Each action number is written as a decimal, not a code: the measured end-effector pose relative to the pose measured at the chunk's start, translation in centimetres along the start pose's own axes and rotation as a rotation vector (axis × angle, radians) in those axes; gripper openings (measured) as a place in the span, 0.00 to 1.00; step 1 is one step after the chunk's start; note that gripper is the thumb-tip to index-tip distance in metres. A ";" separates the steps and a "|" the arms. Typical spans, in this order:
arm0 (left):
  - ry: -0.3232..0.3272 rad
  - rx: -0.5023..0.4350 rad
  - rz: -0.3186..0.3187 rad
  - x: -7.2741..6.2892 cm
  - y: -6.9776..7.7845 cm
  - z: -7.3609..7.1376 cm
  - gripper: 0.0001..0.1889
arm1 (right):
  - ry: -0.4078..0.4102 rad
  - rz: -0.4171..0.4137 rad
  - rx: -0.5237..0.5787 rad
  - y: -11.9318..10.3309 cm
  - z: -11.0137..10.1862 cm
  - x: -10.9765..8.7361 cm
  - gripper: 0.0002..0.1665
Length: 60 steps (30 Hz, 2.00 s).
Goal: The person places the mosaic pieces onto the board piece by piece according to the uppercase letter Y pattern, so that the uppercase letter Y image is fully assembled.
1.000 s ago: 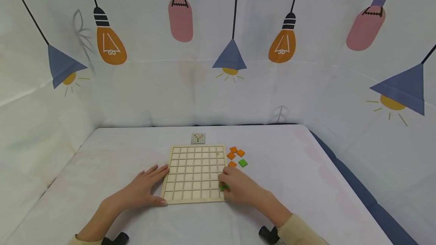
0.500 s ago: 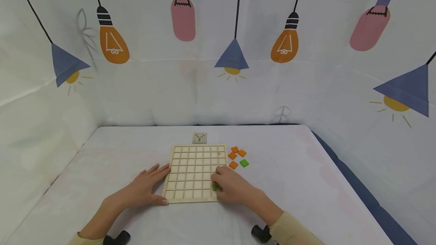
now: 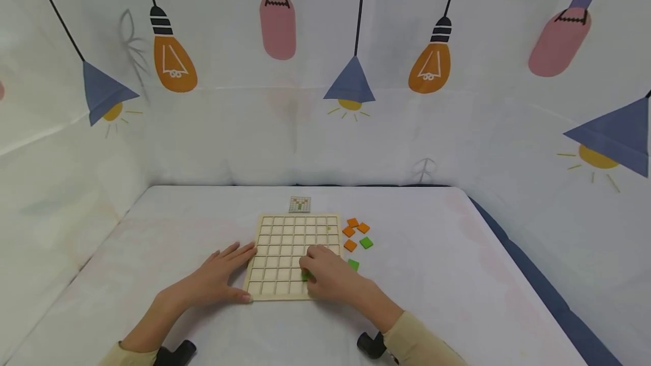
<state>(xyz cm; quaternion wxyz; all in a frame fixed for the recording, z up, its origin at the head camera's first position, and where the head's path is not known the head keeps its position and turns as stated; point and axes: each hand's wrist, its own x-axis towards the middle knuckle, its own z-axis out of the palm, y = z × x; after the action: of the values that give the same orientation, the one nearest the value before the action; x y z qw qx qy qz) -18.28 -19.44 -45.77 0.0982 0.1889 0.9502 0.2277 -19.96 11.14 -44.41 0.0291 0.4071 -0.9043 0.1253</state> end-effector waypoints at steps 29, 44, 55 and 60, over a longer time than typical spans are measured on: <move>-0.005 0.004 -0.006 0.0 0.2 0.1 0.57 | -0.082 0.032 -0.013 -1.5 0.0 2.0 0.10; -0.005 -0.025 -0.008 0.0 0.2 0.2 0.58 | -0.060 0.009 0.021 -1.3 -0.1 1.8 0.11; 0.000 -0.022 0.004 0.0 0.2 0.2 0.57 | -0.040 -0.006 0.010 -1.1 -0.4 1.1 0.18; 0.000 -0.019 0.002 -0.1 0.2 0.2 0.57 | -0.060 0.004 0.031 -0.7 -0.4 0.7 0.16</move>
<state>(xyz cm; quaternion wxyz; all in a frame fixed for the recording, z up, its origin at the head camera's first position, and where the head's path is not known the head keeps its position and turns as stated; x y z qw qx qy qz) -18.08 -19.19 -45.83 0.1000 0.1888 0.9477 0.2369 -19.89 10.30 -43.80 -0.0046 0.4092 -0.9035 0.1273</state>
